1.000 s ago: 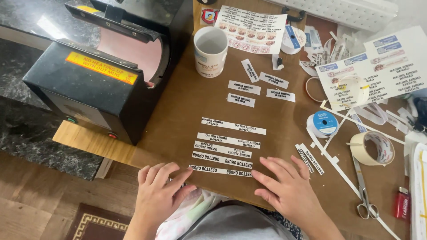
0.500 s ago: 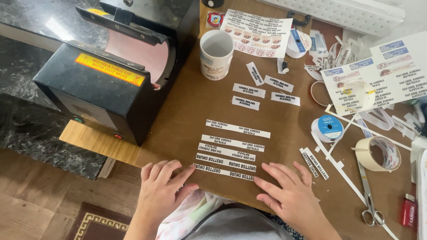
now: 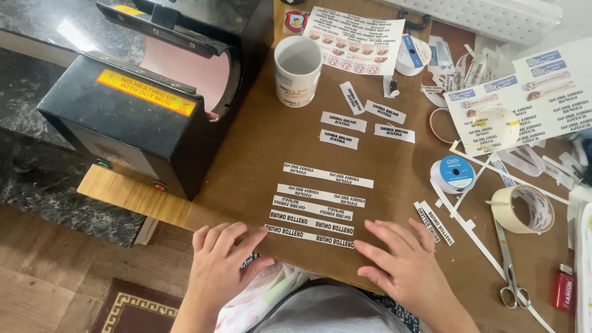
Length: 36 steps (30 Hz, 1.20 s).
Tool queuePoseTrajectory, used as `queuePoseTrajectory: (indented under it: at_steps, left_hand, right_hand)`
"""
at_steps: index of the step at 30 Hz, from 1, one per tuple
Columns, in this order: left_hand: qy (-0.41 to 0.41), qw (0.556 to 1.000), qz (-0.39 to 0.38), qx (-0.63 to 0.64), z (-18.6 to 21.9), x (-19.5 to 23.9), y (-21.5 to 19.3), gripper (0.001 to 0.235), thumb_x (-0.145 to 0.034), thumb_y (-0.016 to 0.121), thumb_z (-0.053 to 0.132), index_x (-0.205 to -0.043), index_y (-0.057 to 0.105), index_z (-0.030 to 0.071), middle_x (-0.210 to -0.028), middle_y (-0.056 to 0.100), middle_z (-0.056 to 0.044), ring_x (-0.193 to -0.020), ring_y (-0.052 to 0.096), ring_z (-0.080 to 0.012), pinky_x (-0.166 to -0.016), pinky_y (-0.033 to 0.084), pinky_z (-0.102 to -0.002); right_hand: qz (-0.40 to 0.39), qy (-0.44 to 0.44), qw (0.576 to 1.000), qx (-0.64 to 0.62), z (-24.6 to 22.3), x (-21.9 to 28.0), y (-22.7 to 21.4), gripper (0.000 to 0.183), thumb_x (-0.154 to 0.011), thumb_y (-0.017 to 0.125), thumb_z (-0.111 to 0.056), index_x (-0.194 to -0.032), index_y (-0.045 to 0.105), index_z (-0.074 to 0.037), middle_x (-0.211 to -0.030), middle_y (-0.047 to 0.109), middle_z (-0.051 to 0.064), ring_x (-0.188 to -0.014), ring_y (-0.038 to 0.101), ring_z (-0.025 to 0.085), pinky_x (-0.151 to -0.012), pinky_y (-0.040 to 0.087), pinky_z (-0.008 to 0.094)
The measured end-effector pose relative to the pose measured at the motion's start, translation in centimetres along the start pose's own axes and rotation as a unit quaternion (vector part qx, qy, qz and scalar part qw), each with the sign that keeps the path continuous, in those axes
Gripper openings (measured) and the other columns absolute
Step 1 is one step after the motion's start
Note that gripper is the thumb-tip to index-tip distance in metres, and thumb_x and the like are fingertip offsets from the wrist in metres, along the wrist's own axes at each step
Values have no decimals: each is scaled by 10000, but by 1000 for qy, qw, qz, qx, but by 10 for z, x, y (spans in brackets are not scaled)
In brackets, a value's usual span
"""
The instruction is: Cutting printed labels from a sheet and organizing them on a workspace
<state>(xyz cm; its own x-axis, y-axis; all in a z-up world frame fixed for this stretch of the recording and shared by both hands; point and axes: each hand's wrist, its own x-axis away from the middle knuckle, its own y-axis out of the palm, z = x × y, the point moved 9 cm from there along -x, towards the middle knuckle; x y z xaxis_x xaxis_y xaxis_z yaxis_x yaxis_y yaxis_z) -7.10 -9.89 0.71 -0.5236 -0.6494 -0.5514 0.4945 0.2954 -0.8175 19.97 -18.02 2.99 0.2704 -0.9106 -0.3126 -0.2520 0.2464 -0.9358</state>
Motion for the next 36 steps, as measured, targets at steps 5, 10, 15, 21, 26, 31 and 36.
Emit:
queuePoseTrajectory:
  at_steps: [5,10,15,21,26,31,36]
  left_hand:
    - [3,1000,-3,-1,2,-4,-1,431,-938,576,638,-1115,758,290,-1118,577,29,-1006,592,-200,-924,382,-455]
    - [3,1000,-2,5,-1,-6,1,489,-929,565,667,-1183,736,286,-1138,577,20,-1018,576,-207,-924,379,-447]
    - [4,999,-38,-1,1,-17,9,682,-886,538,760,-1358,661,284,-1195,549,3,-1063,554,-213,-962,365,-448]
    - [-2,998,-63,5,-1,-15,25,725,-879,388,815,-1325,689,328,-1155,558,20,-1063,541,-209,-914,361,-477]
    - [-2,999,-37,14,-1,-12,21,700,-889,379,804,-1306,702,343,-1135,547,11,-1020,538,-221,-923,359,-468]
    - [-10,999,-31,34,-2,-13,19,696,-873,445,789,-1303,708,310,-1150,522,17,-1050,535,-215,-948,346,-467]
    - [-12,999,-2,42,-1,-21,10,728,-934,308,769,-1279,723,280,-1131,510,21,-1011,543,-190,-978,338,-455]
  right_hand:
    - [-2,-24,1000,3,-5,0,4,327,-919,660,-498,-1165,734,-297,-1435,583,17,-1270,562,204,-1163,225,527]
    - [-13,-9,1000,-16,-2,-2,4,381,-928,614,-532,-1192,720,-279,-1435,591,7,-1288,556,200,-1170,227,518]
    - [-30,9,999,30,1,-6,10,607,-965,389,-675,-1396,605,-307,-1522,531,1,-1375,493,192,-1209,183,498]
    - [-40,-3,997,67,1,-2,20,624,-967,323,-720,-1392,605,-360,-1581,462,15,-1399,459,218,-1168,219,567]
    - [-37,-8,998,55,0,2,20,585,-955,397,-701,-1367,628,-356,-1562,485,17,-1404,463,218,-1180,209,564]
    - [-31,-4,999,42,0,1,17,609,-978,316,-701,-1370,627,-354,-1565,482,14,-1399,468,216,-1182,200,552]
    - [-40,21,999,19,5,-4,13,654,-996,236,-694,-1354,648,-333,-1543,508,7,-1406,460,208,-1207,159,525]
